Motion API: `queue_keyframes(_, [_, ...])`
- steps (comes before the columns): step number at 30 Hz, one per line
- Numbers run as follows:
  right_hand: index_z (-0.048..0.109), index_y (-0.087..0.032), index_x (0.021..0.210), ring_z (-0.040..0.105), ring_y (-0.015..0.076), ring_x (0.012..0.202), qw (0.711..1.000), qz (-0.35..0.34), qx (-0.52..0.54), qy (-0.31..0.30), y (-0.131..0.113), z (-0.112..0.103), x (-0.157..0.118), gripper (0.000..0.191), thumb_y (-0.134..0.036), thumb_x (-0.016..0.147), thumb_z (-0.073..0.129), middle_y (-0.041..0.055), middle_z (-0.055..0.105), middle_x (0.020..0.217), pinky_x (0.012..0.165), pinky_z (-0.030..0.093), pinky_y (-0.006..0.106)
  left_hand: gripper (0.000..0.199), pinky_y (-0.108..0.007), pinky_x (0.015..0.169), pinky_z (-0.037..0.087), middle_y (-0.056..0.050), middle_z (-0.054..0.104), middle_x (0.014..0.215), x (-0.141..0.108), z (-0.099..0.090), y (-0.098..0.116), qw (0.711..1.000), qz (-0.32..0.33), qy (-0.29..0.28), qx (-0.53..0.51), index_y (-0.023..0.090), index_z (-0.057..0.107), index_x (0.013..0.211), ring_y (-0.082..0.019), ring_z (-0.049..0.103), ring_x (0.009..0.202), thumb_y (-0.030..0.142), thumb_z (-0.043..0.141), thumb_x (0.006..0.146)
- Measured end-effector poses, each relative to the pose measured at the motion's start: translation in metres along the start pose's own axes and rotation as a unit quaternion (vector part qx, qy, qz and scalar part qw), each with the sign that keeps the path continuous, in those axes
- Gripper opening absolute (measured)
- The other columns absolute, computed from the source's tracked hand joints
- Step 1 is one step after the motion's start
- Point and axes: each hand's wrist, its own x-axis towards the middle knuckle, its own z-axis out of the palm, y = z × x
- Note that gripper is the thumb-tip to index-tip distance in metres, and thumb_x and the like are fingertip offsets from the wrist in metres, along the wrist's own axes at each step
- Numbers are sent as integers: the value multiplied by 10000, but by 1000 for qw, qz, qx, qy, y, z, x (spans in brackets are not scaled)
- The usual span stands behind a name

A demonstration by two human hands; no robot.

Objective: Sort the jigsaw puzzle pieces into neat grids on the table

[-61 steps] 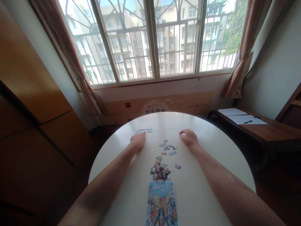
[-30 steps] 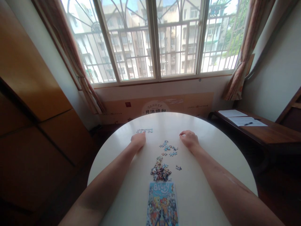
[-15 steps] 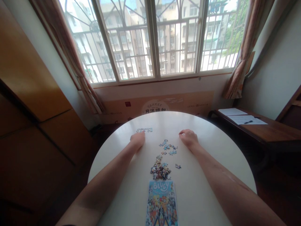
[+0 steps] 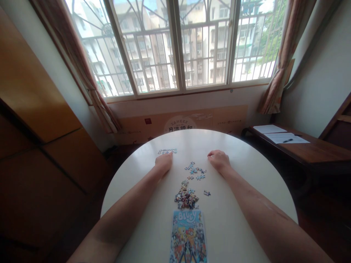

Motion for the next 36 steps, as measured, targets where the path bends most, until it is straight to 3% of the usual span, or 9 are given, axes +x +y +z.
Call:
queue_keyframes(10, [755, -255, 923, 628, 245, 1023, 1000, -2, -8, -6, 1, 1, 1, 245, -324, 816, 546, 55, 712, 1084, 878, 463, 330, 534, -372, 819, 552, -164, 673, 1177, 2, -1, 1, 1000, -7, -7, -1, 252, 367, 1466, -251, 669, 1032, 172, 375, 938])
queue_keyframes(26, [757, -258, 930, 620, 245, 1032, 1000, 0, -8, -10, -2, -3, -1, 247, -319, 811, 549, 46, 712, 1092, 882, 454, 328, 504, -380, 801, 562, -177, 677, 1154, 1, -2, 2, 1000, -3, -12, 7, 210, 459, 1400, -268, 670, 1028, 195, 505, 898])
queue_keyframes(36, [757, -255, 938, 618, 249, 1035, 1000, -3, -13, -16, -2, -3, -1, 262, -323, 808, 540, 53, 709, 1101, 885, 445, 335, 536, -360, 823, 529, -146, 689, 1146, -4, 0, 8, 999, 8, 34, -9, 253, 361, 1487, -252, 670, 1004, 216, 406, 955])
